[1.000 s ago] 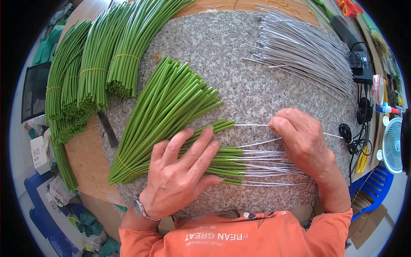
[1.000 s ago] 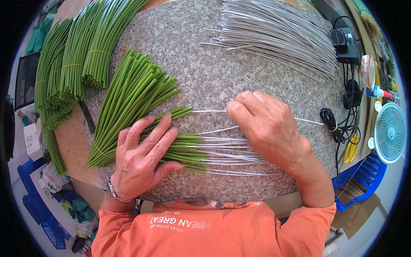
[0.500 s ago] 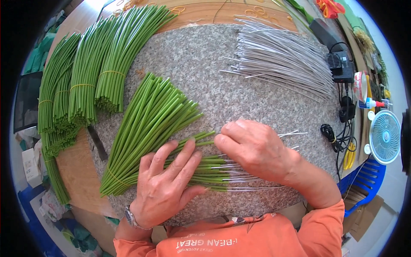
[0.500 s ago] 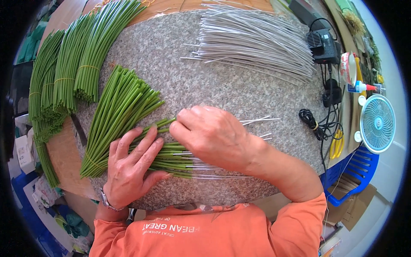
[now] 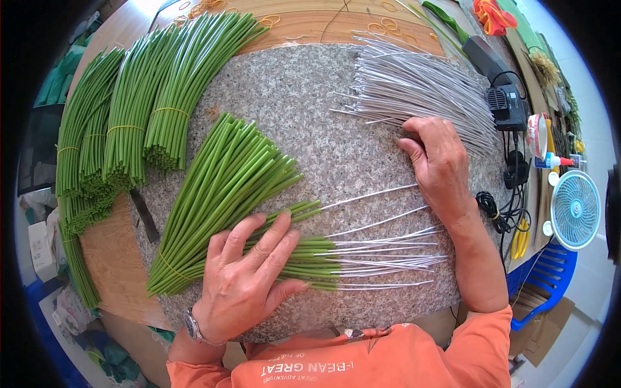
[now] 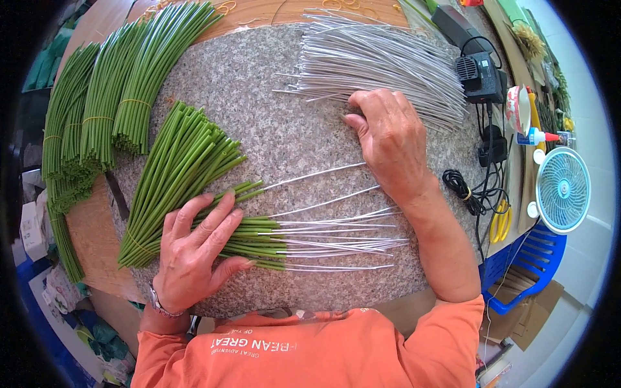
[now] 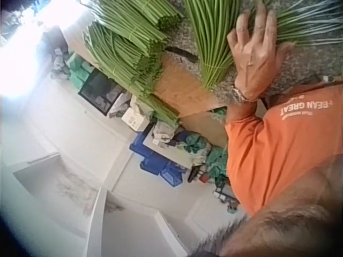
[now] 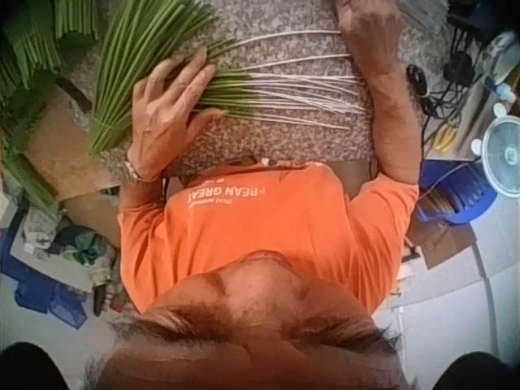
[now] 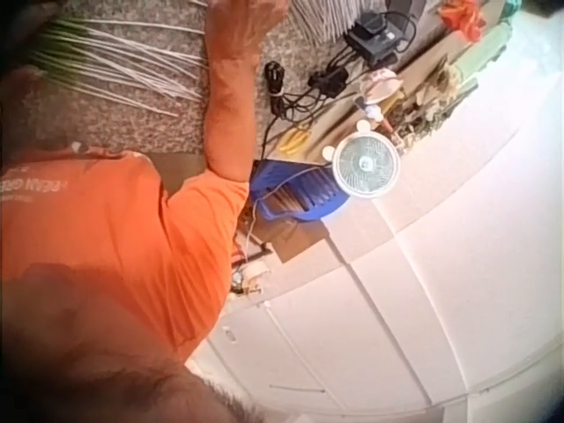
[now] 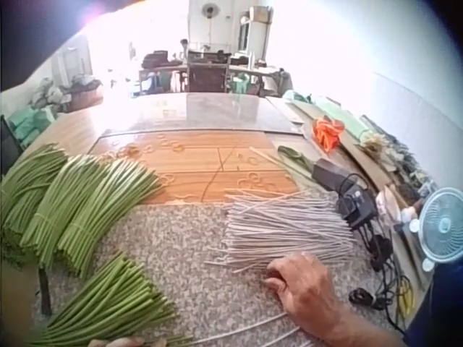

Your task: The person gathers a bundle of green tubes, shakes them, and places them on the table. They then pick up a single green tube and insert a white rod into it by hand, repeating this process with several more tubes and rods.

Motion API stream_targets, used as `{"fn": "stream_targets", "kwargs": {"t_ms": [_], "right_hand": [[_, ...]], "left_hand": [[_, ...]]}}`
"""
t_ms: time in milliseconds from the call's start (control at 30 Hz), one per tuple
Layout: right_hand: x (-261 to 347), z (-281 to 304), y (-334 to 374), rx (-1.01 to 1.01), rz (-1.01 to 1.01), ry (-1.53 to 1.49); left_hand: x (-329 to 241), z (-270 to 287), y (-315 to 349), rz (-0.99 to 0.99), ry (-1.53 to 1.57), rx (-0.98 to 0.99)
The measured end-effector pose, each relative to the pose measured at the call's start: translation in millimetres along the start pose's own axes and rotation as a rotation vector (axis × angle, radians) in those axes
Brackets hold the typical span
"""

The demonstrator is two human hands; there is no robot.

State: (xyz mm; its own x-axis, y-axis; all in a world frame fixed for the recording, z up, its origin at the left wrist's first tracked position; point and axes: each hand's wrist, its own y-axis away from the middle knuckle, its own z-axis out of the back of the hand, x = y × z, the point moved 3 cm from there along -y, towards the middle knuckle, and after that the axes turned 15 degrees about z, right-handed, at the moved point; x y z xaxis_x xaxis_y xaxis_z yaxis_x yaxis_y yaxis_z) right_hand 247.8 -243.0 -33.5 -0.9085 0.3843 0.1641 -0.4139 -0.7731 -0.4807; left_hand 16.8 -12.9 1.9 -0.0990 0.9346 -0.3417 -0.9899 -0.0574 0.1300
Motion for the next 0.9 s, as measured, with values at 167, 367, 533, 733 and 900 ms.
{"fn": "stream_targets", "kwargs": {"t_ms": [167, 367, 533, 733, 900], "right_hand": [[-6.0, 1.7, -2.5, 0.008, 0.027, 0.017], [-2.5, 6.0, -2.0, 0.116, 0.102, 0.009], [4.6, 7.5, 2.0, 0.189, 0.221, -0.004], [8.2, 15.8, 1.7, 0.018, 0.269, -0.1], [17.0, 17.3, 0.1, -0.018, 0.312, -0.261]], "left_hand": [[0.5, 2.2, 0.6, 0.008, -0.005, 0.012], [1.2, 2.1, 0.4, 0.015, 0.01, 0.018], [2.0, 2.1, -0.2, 0.01, 0.03, 0.004], [3.0, 1.6, 1.0, 0.002, 0.009, 0.005], [3.4, 1.0, -1.2, 0.002, 0.03, -0.005]]}}
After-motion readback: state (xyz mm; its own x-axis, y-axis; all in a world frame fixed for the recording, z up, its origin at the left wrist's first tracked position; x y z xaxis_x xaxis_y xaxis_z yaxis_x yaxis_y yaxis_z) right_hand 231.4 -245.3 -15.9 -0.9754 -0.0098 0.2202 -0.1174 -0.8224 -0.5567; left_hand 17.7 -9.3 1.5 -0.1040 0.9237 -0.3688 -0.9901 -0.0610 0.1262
